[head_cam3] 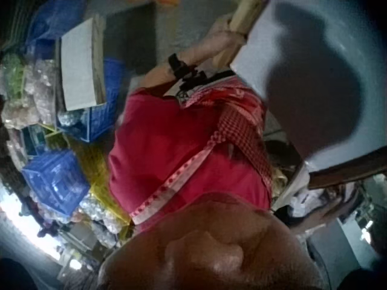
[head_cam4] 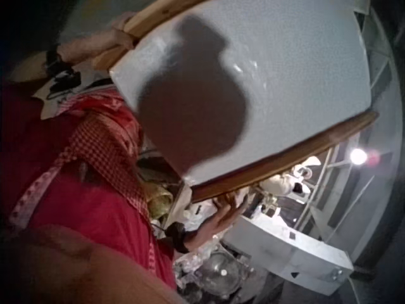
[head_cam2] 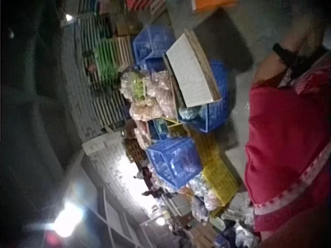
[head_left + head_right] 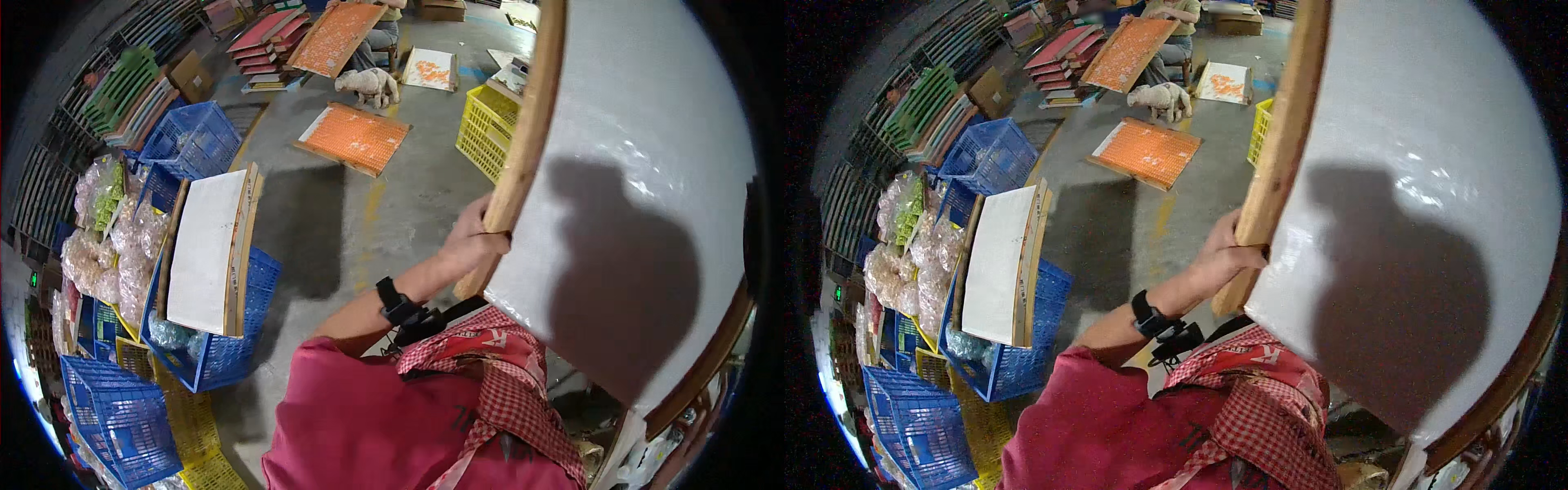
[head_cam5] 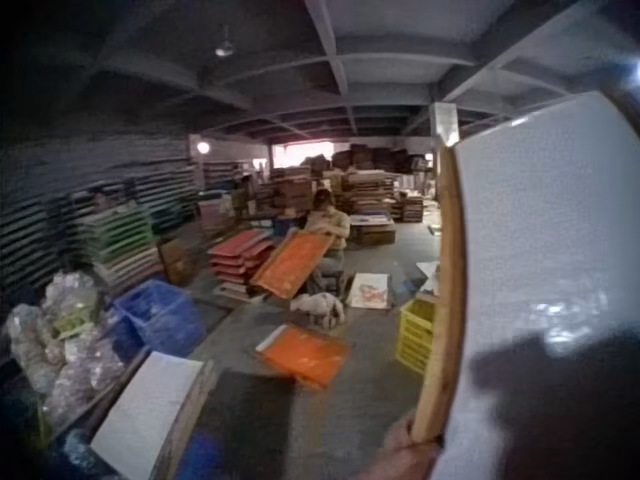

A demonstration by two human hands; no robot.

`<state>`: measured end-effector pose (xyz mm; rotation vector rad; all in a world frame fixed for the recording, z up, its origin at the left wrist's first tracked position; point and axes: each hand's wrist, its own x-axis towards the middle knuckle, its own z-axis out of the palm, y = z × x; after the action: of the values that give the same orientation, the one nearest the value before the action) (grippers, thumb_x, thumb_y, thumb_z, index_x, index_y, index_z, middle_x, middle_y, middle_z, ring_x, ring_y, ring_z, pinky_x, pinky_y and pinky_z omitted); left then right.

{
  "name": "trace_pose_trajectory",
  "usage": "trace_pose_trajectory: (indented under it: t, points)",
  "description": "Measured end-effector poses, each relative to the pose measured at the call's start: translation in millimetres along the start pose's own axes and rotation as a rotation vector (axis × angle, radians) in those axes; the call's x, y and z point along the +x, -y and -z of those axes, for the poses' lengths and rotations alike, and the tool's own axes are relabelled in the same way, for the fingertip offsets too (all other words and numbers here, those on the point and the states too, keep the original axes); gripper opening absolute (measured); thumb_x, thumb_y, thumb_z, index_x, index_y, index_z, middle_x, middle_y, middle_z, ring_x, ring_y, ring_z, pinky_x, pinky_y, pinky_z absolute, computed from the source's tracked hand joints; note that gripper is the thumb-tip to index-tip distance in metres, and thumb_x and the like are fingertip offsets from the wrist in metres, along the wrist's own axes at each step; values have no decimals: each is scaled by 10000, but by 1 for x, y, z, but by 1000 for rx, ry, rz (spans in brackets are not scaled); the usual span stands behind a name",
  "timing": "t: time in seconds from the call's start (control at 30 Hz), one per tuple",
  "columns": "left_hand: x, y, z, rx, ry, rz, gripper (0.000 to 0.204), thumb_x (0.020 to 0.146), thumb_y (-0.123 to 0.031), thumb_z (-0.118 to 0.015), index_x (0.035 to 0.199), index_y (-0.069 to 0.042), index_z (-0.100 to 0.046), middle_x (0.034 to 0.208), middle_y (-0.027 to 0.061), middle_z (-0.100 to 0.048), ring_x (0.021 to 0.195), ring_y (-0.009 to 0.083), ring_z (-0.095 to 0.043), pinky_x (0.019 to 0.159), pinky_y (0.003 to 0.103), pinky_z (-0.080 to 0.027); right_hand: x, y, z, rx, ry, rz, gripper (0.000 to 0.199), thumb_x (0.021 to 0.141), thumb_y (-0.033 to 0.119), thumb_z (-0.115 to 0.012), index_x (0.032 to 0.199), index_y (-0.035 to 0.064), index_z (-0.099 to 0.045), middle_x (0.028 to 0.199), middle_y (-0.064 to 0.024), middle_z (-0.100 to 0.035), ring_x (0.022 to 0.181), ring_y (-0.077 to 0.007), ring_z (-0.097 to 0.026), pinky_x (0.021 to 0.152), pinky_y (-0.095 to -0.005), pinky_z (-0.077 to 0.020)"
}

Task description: Arranging small black parts onto a grid tray and transferring them to a container/bag.

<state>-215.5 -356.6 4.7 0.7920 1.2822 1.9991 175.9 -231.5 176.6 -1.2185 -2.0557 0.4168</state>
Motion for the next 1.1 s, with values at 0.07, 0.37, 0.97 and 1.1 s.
trace_pose_trajectory:
  t: [0.07,0.37,0.97,1.1]
  points:
    - [-33,-5,36,-17,-188,71,470,627,3,-566,1089,40,-489,848,43,-534,777,130,-531,689,261,-443,13,1,-37,8,123,200,526,919,199,-493,1408,73,-344,1374,-146,-443,1232,-273,-444,958,-374,-397]
    - [-161,-1,163,21,-974,-79,519,634,44,-563,1136,52,-429,891,112,-551,779,197,-584,653,289,-495,48,93,-142,-89,268,668,424,888,75,-479,1312,78,-476,1312,-97,-513,1225,-242,-467,984,-396,-386]
    - [-341,-42,168,-8,-1328,5,384,613,37,-541,996,30,-552,732,54,-528,614,163,-532,562,248,-453,66,230,-462,724,1690,-185,788,827,544,-609,1366,28,-357,1293,-205,-467,1165,-282,-490,934,-408,-441]
    - [-362,-57,183,236,-1166,207,494,638,13,-545,1131,27,-519,819,34,-548,688,136,-552,585,245,-451,23,252,-504,666,1677,-79,858,741,512,-719,1346,14,-369,1277,-176,-461,1119,-255,-511,946,-366,-429]
